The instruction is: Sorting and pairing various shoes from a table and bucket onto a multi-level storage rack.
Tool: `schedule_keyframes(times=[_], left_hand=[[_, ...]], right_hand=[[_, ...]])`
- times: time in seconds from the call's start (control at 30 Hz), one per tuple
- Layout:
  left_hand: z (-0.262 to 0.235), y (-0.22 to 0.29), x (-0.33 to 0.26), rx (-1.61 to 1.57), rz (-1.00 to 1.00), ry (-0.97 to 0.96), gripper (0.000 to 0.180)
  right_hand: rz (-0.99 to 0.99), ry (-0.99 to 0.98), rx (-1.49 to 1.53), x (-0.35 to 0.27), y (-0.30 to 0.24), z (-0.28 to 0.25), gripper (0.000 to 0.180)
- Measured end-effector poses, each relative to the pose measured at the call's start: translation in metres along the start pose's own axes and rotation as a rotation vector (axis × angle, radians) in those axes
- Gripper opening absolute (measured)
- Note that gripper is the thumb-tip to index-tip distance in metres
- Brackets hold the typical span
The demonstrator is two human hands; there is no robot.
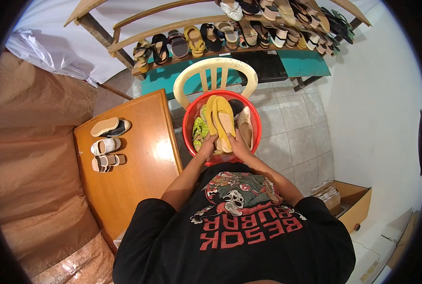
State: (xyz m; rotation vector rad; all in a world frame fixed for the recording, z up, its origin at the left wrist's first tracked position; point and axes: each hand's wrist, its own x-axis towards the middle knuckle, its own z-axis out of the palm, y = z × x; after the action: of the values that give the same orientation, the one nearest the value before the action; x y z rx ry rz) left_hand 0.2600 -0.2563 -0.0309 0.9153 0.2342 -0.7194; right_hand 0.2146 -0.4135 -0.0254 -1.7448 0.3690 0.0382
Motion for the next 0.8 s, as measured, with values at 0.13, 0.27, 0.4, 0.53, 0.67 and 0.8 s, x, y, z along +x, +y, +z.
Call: schedule_keyframes(times=[0.13,0.27,0.4,0.53,0.67,0.8], left_hand=[[0.004,-0.023,0.015,0.196,-0.068,-0.045,0.047],[0.019,-0.04,0.025,0.176,-0.185,-0.027,0.049],[0.052,-0.036,0.028,0.182,-0.304,-0.028,0.053],[0.05,-0.041,0.039,0.462,-0.367,-0.059,0.062],[0.045,-0.057,0.052,0.405,-0.353,-0.036,0.067],[0.014,-0.084,0.061,0.311,-0.25,0.051,0.07]], right_hand=[[0.124,0.016,-0.148,-0.004,-0.005,-0.022,0.047],[0.141,0.068,-0.076,-0.003,-0.003,-0.042,0.048],[0.219,0.034,-0.072,0.014,0.049,-0.069,0.053],[0.264,-0.04,-0.129,0.022,0.065,-0.077,0.054],[0.355,-0.106,-0.1,0.03,0.068,-0.087,0.05],[0.482,-0.236,-0.209,0.042,0.022,-0.082,0.045]])
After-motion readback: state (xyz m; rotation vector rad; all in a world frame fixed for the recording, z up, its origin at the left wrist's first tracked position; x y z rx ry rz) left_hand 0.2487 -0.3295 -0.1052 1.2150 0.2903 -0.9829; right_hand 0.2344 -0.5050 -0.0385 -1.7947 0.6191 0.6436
